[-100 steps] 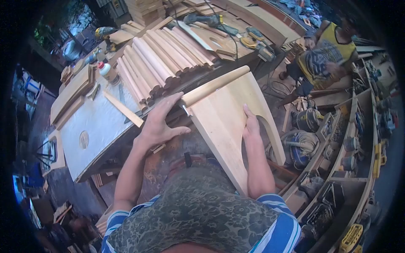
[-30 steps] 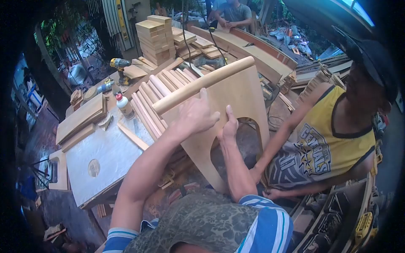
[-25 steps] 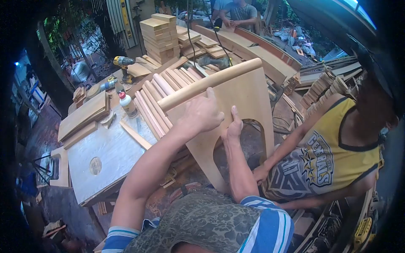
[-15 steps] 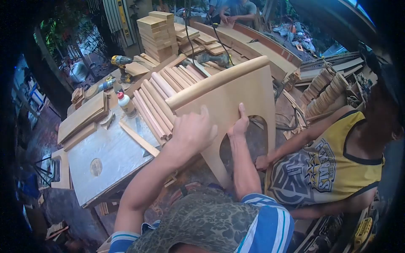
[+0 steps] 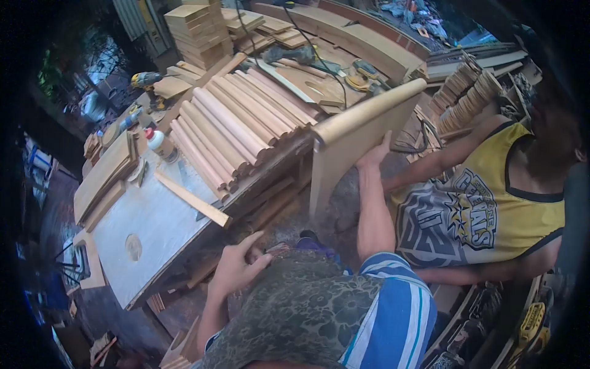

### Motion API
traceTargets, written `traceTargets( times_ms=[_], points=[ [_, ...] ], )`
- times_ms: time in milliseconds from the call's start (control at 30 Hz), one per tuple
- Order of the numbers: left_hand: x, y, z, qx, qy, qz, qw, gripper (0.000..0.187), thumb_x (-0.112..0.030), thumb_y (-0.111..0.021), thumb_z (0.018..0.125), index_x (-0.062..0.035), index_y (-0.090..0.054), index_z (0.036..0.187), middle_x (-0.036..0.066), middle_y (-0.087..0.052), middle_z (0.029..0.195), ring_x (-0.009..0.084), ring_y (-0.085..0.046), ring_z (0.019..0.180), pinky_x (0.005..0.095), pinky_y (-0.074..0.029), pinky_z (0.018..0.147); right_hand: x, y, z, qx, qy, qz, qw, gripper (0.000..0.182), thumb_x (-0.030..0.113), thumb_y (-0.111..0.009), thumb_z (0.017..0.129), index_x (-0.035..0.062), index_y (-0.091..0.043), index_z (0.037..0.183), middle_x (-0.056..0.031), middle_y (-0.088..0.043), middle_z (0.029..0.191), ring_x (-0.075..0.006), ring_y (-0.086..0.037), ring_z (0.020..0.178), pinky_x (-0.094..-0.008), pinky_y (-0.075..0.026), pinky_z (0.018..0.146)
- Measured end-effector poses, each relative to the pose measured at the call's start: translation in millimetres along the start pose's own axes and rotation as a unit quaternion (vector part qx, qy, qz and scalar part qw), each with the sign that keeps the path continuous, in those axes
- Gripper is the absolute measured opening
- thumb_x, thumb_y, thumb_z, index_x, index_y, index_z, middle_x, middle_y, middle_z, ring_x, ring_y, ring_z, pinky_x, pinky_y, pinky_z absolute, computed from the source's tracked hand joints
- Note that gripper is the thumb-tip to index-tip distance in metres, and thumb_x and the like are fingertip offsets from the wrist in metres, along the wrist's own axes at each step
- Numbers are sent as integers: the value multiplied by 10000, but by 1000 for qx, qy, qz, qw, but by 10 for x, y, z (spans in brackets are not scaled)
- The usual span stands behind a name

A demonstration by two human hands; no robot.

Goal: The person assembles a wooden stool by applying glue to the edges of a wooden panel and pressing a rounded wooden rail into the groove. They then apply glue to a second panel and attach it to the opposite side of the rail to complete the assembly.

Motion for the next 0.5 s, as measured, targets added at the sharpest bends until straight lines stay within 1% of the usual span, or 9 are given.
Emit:
traceTargets(
  times_ms=[33,67,100,133,167,200,233,333,500],
  points=[
    [125,-71,-29,-21,39,-62,997,557,-240,-767,898,7,-606,1371,98,-709,782,180,-674,676,321,-547,694,3,274,142,-6,-14,22,1000,614,544,-383,1065,71,-507,1437,-150,-582,1376,-354,-584,1234,-499,-459,1092],
    [249,-153,-56,-10,35,-61,997,557,-240,-767,898,7,-606,1371,98,-709,782,180,-674,676,321,-547,694,15,528,299,-55,14,-41,998,654,595,-363,1059,58,-537,1389,-140,-641,1238,-356,-630,1133,-501,-482,1053],
    [389,-224,-70,-39,66,-86,993,544,-207,-769,900,15,-609,1370,67,-693,769,132,-634,676,291,-529,688,10,1273,656,321,-112,79,937,642,582,-354,1069,22,-565,1303,-135,-657,1049,-306,-649,1007,-474,-515,932],
    [513,-287,-69,-67,98,-109,987,531,-175,-771,903,24,-611,1368,36,-676,756,84,-594,677,262,-510,682,-42,1372,744,315,-191,173,914,591,523,-346,1083,5,-574,1252,-132,-644,988,-274,-626,941,-438,-508,873],
    [613,-354,-60,-55,96,-110,988,531,-175,-771,903,24,-611,1368,36,-676,756,84,-594,677,262,-510,682,-89,1488,839,303,-266,264,876,546,465,-337,1097,-12,-583,1201,-130,-631,927,-241,-603,876,-402,-501,813],
    [710,-412,-57,-79,133,-134,979,520,-161,-759,917,38,-602,1371,20,-666,763,73,-582,693,255,-503,684,-52,1576,885,259,-291,302,870,539,453,-341,1097,-19,-573,1211,-126,-624,925,-238,-597,870,-399,-498,809],
    [776,-458,-21,-100,173,-157,967,508,-146,-746,931,53,-594,1373,5,-657,770,63,-570,710,249,-496,686,27,1612,912,212,-300,329,870,531,442,-345,1096,-26,-563,1221,-122,-618,923,-236,-592,865,-395,-496,806],
    [813,-561,187,-101,234,-188,949,488,-122,-723,958,84,-574,1376,-5,-640,783,56,-563,725,234,-479,687,257,1657,934,103,-317,392,858,513,408,-357,1095,-48,-533,1250,-110,-597,917,-228,-576,850,-385,-489,796],
    [833,-695,662,-80,261,-213,938,510,-147,-719,976,117,-550,1379,-10,-625,783,58,-552,724,229,-463,692,511,1789,1073,15,-309,448,839,493,351,-376,1093,-85,-482,1298,-89,-562,906,-216,-549,824,-367,-477,779]
  ],
)
Point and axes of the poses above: each hand's wrist, its own z-axis towards the middle knuckle, its own y-axis out of the back of the hand, x = y × z, the point moved 1 cm from there along z, towards the middle knuckle
